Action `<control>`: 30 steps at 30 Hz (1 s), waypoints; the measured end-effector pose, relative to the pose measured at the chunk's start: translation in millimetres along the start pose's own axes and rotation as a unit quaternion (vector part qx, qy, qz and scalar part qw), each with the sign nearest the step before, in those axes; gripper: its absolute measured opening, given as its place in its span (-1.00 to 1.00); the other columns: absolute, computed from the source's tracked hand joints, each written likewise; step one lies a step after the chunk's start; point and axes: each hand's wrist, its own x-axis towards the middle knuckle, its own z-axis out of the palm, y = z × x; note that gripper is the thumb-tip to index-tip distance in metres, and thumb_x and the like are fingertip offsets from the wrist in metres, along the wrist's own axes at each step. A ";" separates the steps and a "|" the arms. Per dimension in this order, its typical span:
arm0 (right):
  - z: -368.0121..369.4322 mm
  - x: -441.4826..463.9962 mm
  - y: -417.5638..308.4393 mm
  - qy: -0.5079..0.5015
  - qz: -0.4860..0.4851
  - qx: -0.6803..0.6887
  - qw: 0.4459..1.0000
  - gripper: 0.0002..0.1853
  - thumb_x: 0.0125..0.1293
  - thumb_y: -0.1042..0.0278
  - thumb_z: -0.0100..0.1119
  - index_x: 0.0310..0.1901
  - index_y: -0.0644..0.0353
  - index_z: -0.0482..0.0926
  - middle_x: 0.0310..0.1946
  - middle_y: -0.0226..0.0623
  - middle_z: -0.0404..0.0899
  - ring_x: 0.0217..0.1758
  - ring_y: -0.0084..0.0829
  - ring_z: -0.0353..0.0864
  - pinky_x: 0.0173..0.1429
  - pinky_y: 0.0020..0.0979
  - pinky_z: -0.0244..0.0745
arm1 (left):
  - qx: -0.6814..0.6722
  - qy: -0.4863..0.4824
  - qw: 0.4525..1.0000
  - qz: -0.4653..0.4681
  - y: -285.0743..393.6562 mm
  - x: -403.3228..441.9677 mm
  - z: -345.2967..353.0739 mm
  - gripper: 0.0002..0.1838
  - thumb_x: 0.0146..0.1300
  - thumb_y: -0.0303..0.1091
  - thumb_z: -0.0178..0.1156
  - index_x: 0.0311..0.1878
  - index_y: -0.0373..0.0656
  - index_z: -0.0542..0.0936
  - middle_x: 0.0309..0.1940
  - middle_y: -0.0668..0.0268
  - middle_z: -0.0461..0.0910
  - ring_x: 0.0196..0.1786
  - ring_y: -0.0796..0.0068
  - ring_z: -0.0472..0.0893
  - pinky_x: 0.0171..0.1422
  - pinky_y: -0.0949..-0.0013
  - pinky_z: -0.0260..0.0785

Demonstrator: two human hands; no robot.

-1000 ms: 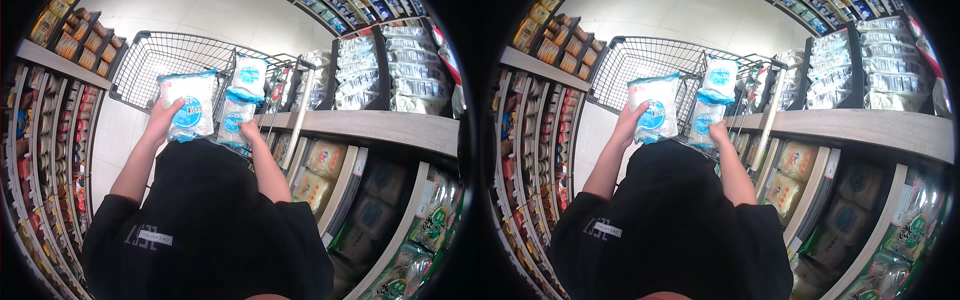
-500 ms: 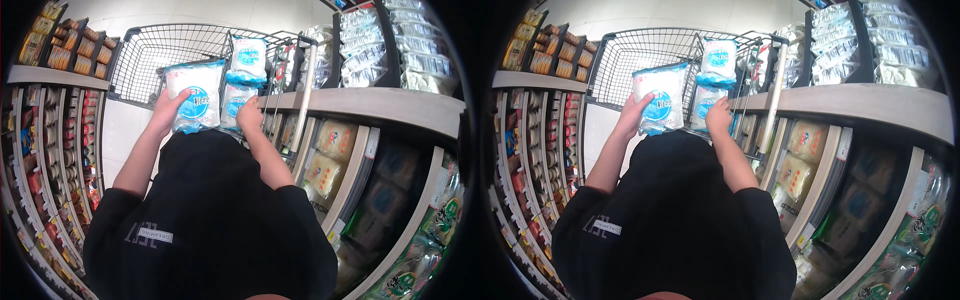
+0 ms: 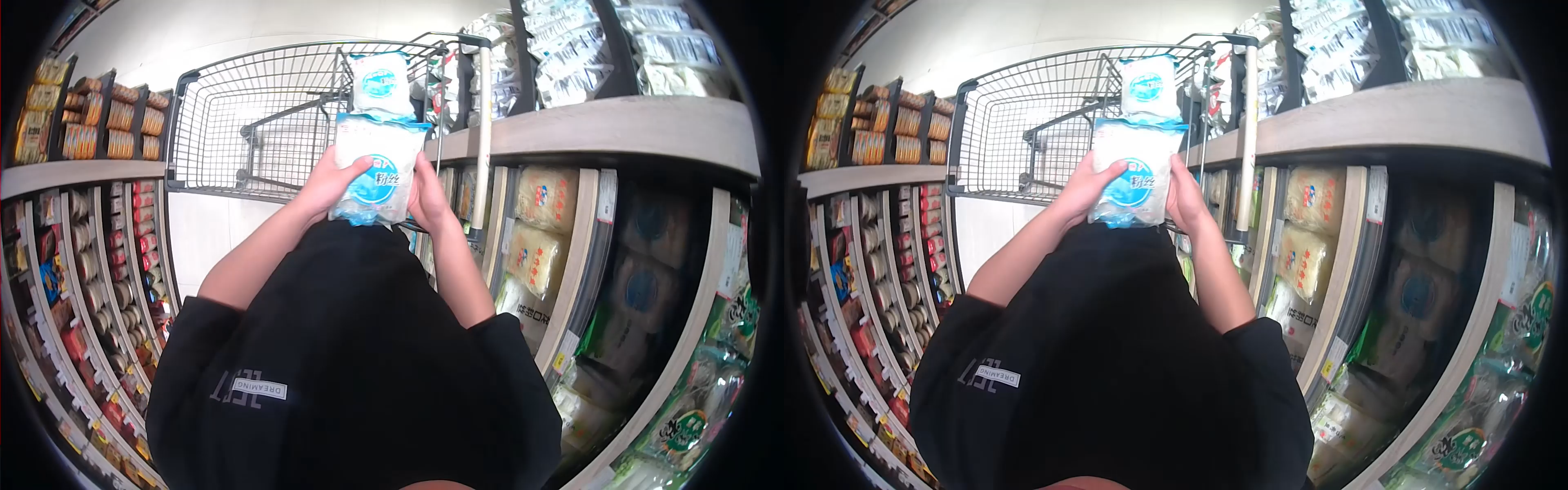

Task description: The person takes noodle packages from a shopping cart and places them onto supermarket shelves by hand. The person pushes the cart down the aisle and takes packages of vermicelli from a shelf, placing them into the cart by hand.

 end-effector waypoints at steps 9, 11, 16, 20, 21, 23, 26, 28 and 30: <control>-45.6 60.5 38.6 0.154 -0.031 -0.362 0.919 -0.32 0.26 0.35 0.52 0.34 0.33 0.39 0.19 -0.05 0.63 0.20 -0.26 0.66 0.26 -0.26 0.58 | 0.252 0.055 0.965 -0.052 -94.4 71.9 -7.0 -0.02 0.39 -0.12 0.28 0.61 -0.40 -0.07 0.49 -0.25 0.23 0.53 -0.08 0.33 0.61 0.04 0.21; -41.9 68.3 41.7 0.163 -0.048 -0.430 0.887 -0.30 0.22 0.34 0.54 0.32 0.33 0.39 0.18 -0.03 0.63 0.20 -0.24 0.67 0.25 -0.26 0.58 | 0.453 0.062 0.889 0.006 -119.6 76.7 -17.0 0.08 0.34 -0.11 0.29 0.63 -0.44 -0.18 0.53 -0.38 0.09 0.59 -0.25 0.21 0.68 0.04 0.08; -74.0 93.8 78.6 0.174 -0.054 -0.469 0.864 -0.19 0.14 0.18 0.57 0.34 0.35 0.39 0.15 0.10 0.62 0.19 -0.01 0.67 0.29 -0.20 0.57 | 0.577 -0.031 0.816 0.025 -124.5 69.6 -22.1 0.07 0.31 -0.09 0.29 0.69 -0.25 -0.13 0.61 -0.44 -0.17 0.66 -0.40 -0.03 0.73 0.01 -0.06; -46.8 71.9 63.0 0.209 0.002 -0.591 0.779 -0.09 0.14 -0.07 0.51 0.37 0.38 0.36 0.27 0.31 0.44 0.28 0.22 0.57 0.37 -0.09 0.52 | 0.583 -0.053 0.809 0.045 -127.0 69.7 -26.4 0.06 0.32 -0.08 0.32 0.69 -0.22 -0.10 0.61 -0.44 -0.19 0.66 -0.42 -0.03 0.73 -0.02 -0.08; -46.4 71.4 65.7 0.219 0.008 -0.610 0.761 -0.09 0.15 -0.07 0.51 0.37 0.39 0.35 0.27 0.30 0.42 0.28 0.21 0.57 0.36 -0.08 0.52 | 0.580 -0.056 0.811 0.048 -124.4 68.4 -26.7 0.07 0.32 -0.07 0.33 0.69 -0.23 -0.09 0.61 -0.44 -0.19 0.66 -0.42 -0.02 0.73 -0.03 -0.08; -39.4 73.6 67.7 0.236 0.023 -0.648 0.724 -0.09 0.16 -0.09 0.51 0.36 0.40 0.34 0.28 0.27 0.39 0.29 0.19 0.57 0.35 -0.05 0.53 | 0.597 -0.056 0.799 0.045 -120.9 67.2 -24.5 0.08 0.30 -0.09 0.36 0.68 -0.23 -0.08 0.61 -0.43 -0.18 0.65 -0.42 0.00 0.72 -0.05 -0.06; -30.1 60.7 64.7 0.225 -0.007 -0.676 0.702 -0.17 0.22 -0.06 0.46 0.32 0.40 0.37 0.26 0.21 0.40 0.29 0.14 0.57 0.32 -0.03 0.54 | 0.633 -0.054 0.770 0.054 -119.3 65.8 -23.3 0.06 0.27 -0.13 0.41 0.67 -0.22 0.00 0.60 -0.41 -0.11 0.63 -0.42 0.07 0.70 -0.06 0.01; -3.8 14.1 27.2 0.190 -0.038 -0.683 0.704 -0.35 0.30 -0.02 0.37 0.24 0.32 0.49 0.25 0.12 0.46 0.28 0.05 0.59 0.32 -0.03 0.54 | 0.636 -0.059 0.767 0.057 -112.8 65.0 -23.3 0.04 0.26 -0.12 0.42 0.66 -0.22 0.03 0.59 -0.41 -0.07 0.62 -0.42 0.08 0.69 -0.07 0.04; -10.7 -34.9 13.1 0.243 -0.191 -0.583 0.751 -0.49 0.32 0.05 0.38 0.15 0.24 0.58 0.10 0.02 0.61 0.18 -0.08 0.68 0.24 -0.06 0.58 | 0.641 -0.057 0.762 0.071 -109.0 64.3 -23.4 0.00 0.25 -0.14 0.43 0.63 -0.23 0.10 0.56 -0.43 0.00 0.59 -0.44 0.13 0.66 -0.10 0.09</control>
